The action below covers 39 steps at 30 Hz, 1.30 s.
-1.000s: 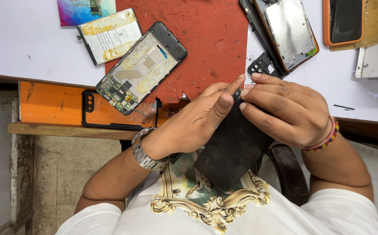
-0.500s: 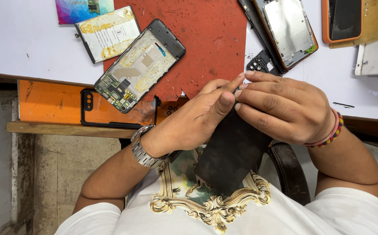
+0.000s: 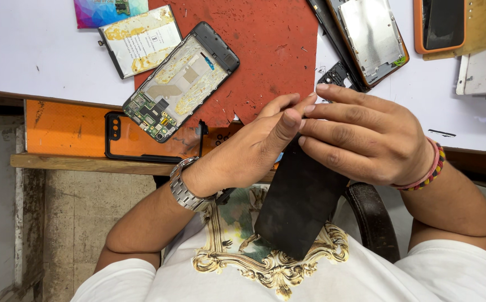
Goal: The person uses a small metal tool to scrape adhesive residue from the back of a disassembled smartphone. They then wipe the surface with a cloth and a blue plastic scraper. Finally, they peel a protective film off a black rectangular component.
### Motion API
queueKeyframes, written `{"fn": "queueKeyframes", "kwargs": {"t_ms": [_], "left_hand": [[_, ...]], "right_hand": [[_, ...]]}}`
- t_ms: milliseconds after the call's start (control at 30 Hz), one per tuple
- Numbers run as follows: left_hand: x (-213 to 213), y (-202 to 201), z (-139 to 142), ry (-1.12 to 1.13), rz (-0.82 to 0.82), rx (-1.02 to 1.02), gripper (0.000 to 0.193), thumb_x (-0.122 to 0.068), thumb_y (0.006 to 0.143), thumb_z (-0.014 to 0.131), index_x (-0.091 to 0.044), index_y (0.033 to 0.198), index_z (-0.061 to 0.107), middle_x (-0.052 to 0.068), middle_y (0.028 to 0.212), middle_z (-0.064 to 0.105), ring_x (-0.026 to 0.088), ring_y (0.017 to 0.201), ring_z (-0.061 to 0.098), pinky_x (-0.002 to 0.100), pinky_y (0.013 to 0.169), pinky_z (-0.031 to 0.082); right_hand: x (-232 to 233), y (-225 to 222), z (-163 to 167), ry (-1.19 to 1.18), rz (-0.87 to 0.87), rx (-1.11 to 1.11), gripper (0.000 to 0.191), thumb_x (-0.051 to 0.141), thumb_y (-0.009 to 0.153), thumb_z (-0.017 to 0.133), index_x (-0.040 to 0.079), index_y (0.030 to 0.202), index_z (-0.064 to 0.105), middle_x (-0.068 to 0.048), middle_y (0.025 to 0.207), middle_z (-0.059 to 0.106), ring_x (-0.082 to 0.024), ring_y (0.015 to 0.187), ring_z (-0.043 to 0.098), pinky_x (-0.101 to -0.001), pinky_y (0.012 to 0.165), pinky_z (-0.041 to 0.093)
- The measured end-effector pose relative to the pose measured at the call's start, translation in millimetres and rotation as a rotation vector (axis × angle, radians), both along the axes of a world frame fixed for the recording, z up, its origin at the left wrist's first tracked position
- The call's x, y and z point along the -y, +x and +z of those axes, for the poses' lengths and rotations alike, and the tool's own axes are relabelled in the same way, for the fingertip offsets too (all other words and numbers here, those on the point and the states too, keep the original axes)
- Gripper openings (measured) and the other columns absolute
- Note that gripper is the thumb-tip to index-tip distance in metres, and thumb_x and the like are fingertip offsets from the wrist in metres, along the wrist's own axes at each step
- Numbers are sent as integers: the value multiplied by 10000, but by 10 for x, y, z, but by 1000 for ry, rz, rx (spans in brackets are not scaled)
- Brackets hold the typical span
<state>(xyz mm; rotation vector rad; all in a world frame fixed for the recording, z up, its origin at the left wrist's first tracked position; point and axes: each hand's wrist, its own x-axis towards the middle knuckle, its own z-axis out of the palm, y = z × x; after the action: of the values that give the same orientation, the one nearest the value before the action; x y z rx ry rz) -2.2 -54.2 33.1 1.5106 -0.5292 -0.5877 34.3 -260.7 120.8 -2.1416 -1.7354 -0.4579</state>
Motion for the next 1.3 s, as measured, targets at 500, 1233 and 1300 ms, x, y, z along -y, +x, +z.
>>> {"fn": "queueKeyframes", "kwargs": {"t_ms": [500,1233,1300], "left_hand": [[23,-254,-236,-234,-74,-274,607,-394,1138,264,60,1494,453,160,1489,518,235,1419,472,335,1202,354],[-104,-398,-352,-264,-39,-451,505,-341,1105,371,4,1462,465,120,1411,559,191,1314,514,326,1128,400],[-110,-399,-388,-248,-43,-429,456,-288,1098,393,-1,1441,486,125,1395,565,191,1296,523,326,1115,414]], "right_hand": [[105,-31,-160,72,53,-347,85,142,880,745,59,885,762,-87,973,764,-290,1024,735,-531,1012,578],[-78,-238,-342,64,132,-455,150,206,908,709,113,987,797,12,1057,766,-257,1183,594,-565,1093,382],[-110,-252,-353,70,160,-491,151,215,920,721,108,998,793,8,1080,763,-273,1198,591,-568,1097,385]]}}
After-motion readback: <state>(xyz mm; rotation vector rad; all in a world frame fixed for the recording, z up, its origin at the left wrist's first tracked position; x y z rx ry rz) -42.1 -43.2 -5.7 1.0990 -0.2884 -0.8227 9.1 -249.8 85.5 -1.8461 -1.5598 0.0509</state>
